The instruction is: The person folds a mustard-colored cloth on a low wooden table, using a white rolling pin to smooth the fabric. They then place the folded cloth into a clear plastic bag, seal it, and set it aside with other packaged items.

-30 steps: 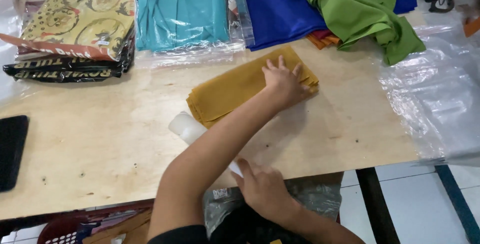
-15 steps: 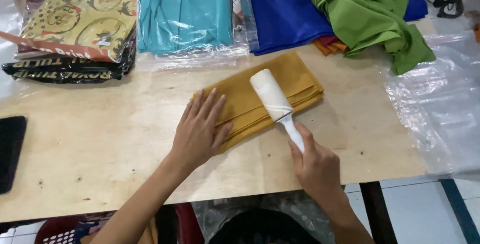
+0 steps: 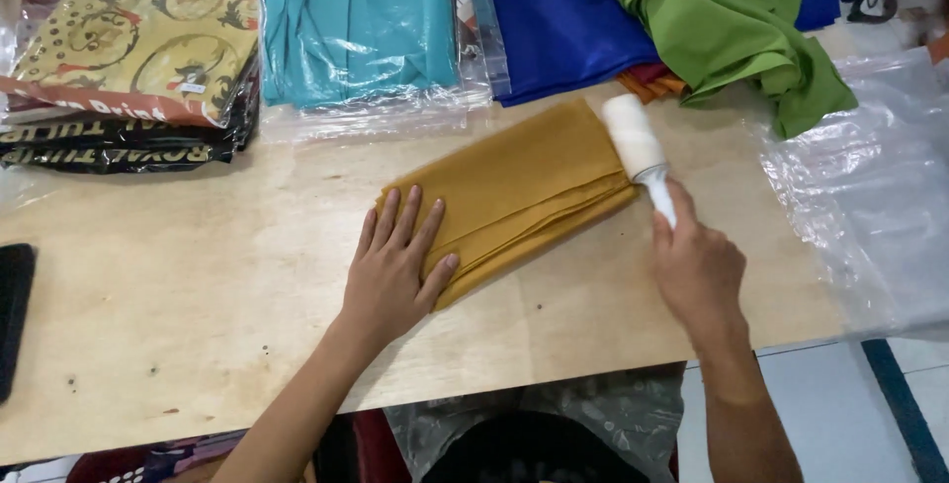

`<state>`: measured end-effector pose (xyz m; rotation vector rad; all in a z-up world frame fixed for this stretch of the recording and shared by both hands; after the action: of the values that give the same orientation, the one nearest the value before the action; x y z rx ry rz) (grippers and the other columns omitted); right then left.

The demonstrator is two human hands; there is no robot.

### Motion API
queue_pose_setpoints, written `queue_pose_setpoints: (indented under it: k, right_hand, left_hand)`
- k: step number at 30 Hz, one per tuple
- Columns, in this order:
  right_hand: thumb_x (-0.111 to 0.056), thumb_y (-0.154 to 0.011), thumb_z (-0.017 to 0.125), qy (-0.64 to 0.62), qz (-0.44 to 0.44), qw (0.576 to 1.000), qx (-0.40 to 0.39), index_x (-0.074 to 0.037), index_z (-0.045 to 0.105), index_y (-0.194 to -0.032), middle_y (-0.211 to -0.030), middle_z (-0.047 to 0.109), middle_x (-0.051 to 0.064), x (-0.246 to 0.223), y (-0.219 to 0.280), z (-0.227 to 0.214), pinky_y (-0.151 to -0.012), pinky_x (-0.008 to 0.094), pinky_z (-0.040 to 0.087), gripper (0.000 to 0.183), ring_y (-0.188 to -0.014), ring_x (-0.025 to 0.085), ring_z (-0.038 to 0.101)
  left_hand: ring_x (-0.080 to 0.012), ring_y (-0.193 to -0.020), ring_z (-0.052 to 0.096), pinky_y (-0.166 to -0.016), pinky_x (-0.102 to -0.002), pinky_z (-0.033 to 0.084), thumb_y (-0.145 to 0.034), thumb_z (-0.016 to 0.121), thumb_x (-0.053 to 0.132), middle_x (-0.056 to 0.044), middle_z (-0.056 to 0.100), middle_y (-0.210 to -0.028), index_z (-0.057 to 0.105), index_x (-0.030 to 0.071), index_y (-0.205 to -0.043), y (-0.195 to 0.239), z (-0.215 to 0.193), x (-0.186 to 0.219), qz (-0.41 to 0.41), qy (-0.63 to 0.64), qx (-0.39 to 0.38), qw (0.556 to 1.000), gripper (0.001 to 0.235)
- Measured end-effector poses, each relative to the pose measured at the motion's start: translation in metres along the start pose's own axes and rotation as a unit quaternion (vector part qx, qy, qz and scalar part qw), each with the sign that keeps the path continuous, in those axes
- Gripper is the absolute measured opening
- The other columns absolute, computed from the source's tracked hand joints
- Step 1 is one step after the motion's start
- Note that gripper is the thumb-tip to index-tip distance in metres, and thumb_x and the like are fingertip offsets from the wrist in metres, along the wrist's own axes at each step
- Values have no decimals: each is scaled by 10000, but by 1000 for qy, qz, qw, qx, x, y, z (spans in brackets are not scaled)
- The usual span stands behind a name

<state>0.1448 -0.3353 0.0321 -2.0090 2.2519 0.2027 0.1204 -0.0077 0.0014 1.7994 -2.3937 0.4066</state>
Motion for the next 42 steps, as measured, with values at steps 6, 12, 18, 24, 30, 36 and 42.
queue_pose_setpoints:
  k: [6,12,18,24,30,36,42]
  right_hand:
    - [-297,-1112,464,-79,-35,990,108,-150,506,-1531,-975,738,342,-1,7,-34,-768,618,576,447,-870,529,732]
    - [-435,-1052,483,5,-272,941,201,-220,591,-1435,-659,716,96,-60,18,-19,-569,428,599,453,-584,291,740]
    - [-389,-1006,526,71,-258,942,202,-276,653,-1425,-596,684,80,-34,13,-17,-536,417,587,452,-524,275,718]
    - [-407,-1071,439,66,-109,987,95,-278,537,-1562,-783,761,234,33,-33,-11,-662,525,607,517,-714,427,767]
    - [-358,-1052,568,6,-246,931,270,-235,681,-1465,-800,769,101,52,-50,-16,-669,397,606,446,-681,294,745]
    - [-286,-1054,539,-88,-342,907,230,-56,636,-1411,-585,586,37,49,-60,3,-408,360,356,436,-406,190,481]
    - [-345,-1042,509,-178,-256,932,185,-54,582,-1426,-825,708,106,73,-70,9,-500,373,445,488,-562,246,630]
  left_hand:
    - [-370,-1565,186,-1247,-505,103,-1022,352,635,-131,294,-1684,375,231,-1615,-1,1,0,-8,0,5,1000,718]
    - [-368,-1561,204,-1247,-510,120,-1026,355,630,-128,307,-1680,367,230,-1618,0,-1,0,-10,-11,7,1000,714]
    - [-356,-1565,188,-1253,-504,93,-1013,329,664,-122,294,-1683,358,243,-1620,-1,6,-5,-21,-14,-6,1000,739]
    - [-352,-1564,191,-1250,-504,103,-1013,342,653,-125,296,-1681,351,232,-1623,-1,2,-3,-25,-10,-2,1000,741]
    - [-349,-1561,209,-1253,-500,105,-1002,392,641,-121,327,-1668,393,230,-1604,-4,-3,1,-15,-13,14,1000,729]
    - [-351,-1570,192,-1274,-502,105,-981,487,582,-139,343,-1651,430,144,-1559,-3,-19,11,31,12,81,996,727]
    - [-330,-1372,539,-1246,-554,257,-894,699,471,-131,668,-1360,708,84,-1267,1,-36,24,78,63,141,985,538]
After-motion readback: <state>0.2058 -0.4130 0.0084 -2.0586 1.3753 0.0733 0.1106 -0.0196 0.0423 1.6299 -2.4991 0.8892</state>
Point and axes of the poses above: each hand's wrist, its own y-axis away from the middle knuckle, its own z-axis out of the palm, x = y × z, the point moved 10 cm from there along -y, towards the middle knuckle
